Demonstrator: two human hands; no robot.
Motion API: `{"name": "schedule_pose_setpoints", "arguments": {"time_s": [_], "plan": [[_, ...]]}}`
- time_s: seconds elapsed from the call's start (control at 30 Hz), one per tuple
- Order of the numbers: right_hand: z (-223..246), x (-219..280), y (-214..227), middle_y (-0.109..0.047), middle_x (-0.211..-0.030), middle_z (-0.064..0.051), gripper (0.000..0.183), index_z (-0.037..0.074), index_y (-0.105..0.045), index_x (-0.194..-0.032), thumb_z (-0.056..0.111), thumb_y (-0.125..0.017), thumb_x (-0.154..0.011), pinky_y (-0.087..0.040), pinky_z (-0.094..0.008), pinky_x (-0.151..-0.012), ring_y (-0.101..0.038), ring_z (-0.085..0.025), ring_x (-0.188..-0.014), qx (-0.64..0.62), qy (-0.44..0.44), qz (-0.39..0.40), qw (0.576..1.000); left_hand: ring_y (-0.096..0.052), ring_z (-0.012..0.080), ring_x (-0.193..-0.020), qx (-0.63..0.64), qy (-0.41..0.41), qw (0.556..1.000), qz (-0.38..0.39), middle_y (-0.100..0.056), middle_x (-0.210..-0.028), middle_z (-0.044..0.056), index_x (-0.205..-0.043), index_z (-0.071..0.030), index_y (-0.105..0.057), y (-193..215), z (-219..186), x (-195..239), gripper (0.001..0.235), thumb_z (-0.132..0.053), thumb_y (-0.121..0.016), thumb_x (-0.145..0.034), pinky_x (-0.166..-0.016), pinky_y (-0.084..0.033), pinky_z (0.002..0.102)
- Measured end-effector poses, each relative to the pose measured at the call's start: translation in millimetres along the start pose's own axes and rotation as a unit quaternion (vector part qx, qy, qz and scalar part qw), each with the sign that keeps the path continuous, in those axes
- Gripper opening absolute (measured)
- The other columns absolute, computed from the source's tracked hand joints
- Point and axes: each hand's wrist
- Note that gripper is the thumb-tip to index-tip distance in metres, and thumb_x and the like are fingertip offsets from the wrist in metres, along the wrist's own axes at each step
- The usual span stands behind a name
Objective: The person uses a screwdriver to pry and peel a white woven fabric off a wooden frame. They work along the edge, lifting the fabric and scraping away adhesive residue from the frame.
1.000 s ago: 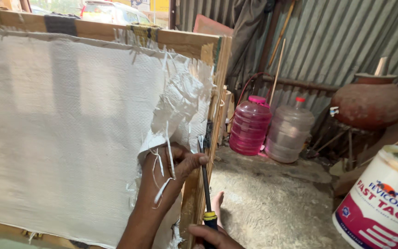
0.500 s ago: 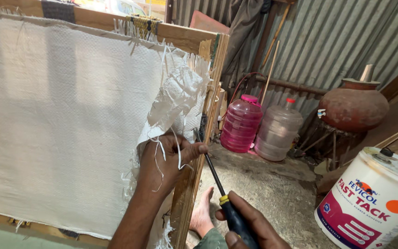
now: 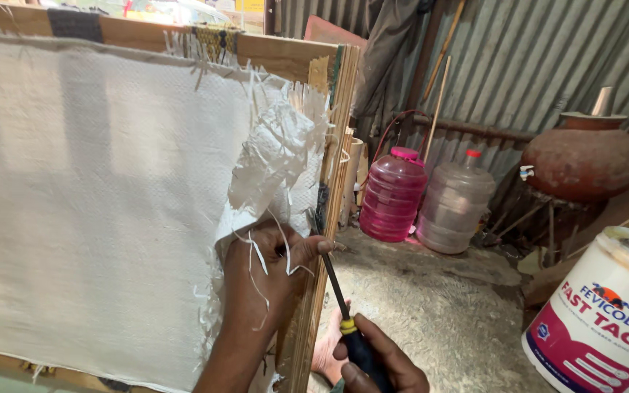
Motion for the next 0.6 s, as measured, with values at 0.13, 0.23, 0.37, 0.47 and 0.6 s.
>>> {"name": "schedule_pose_setpoints", "arguments": {"time_s": [0.13,0.23,0.37,0.47,0.6], "plan": [[-8.9,-11.5,-12.3,-0.082,-0.104,-0.019,0.059,-0.001,-0.064,-0.136,-0.001,-0.078,-0.079,-0.060,-0.030,-0.078,-0.078,-0.018,-0.090,-0.030,0.048,-0.038,0.998,-0.071,0.0173,-0.056,0.004,0.035,0.999,0.000,-0.074,-0.060,0.006,-0.068,-0.003,-0.074,-1.0,-2.5,-0.4,0.027,-0.026,-0.077,-0.082,-0.050,-0.052,0.033],[-17.4,-30.0,-15.4,-0.083,-0.103,-0.024,0.059,-0.003,-0.067,-0.140,-0.008,-0.077,-0.083,-0.056,-0.032,-0.062,-0.073,-0.022,-0.076,-0.082,0.047,-0.051,0.994,-0.079,0.0123,-0.065,0.007,-0.013,1.000,-0.008,-0.075,-0.061,0.003,-0.065,-0.002,-0.070,-5.0,1.4,-0.4,0.032,-0.027,-0.076,-0.085,-0.052,-0.055,0.030],[-15.2,-31.6,-9.7,-0.084,-0.098,-0.022,0.054,0.000,-0.069,-0.128,-0.005,-0.075,-0.074,-0.063,-0.031,-0.066,-0.079,-0.020,-0.082,-0.058,0.022,-0.065,0.996,-0.072,0.0205,-0.063,-0.039,0.015,0.999,-0.011,-0.068,-0.056,0.014,-0.060,0.003,-0.063,-4.5,0.3,-1.8,0.044,-0.029,-0.085,-0.081,-0.053,-0.053,0.032],[-2.7,-27.2,9.4,-0.083,-0.102,-0.018,0.049,-0.003,-0.068,-0.129,-0.002,-0.079,-0.081,-0.063,-0.030,-0.084,-0.081,-0.020,-0.095,0.101,0.215,-0.027,0.971,-0.075,0.0126,-0.065,0.000,-0.010,1.000,-0.004,-0.074,-0.064,0.004,-0.061,-0.002,-0.067,-5.3,-0.5,-3.1,0.038,-0.030,-0.083,-0.081,-0.055,-0.055,0.029],[15.1,-44.5,16.9,-0.080,-0.097,-0.019,0.053,-0.001,-0.069,-0.134,0.004,-0.076,-0.082,-0.057,-0.029,-0.056,-0.074,-0.017,-0.070,0.049,0.061,-0.019,0.997,-0.069,0.0055,-0.057,0.036,-0.049,0.998,-0.017,-0.073,-0.061,-0.007,-0.064,-0.008,-0.071,-8.9,-4.2,-2.4,0.033,-0.034,-0.082,-0.081,-0.052,-0.051,0.027]]}}
Point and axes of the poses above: each hand's wrist, its own x-axis away from the middle knuckle, its own y-axis out of the back of the hand, z = x × y
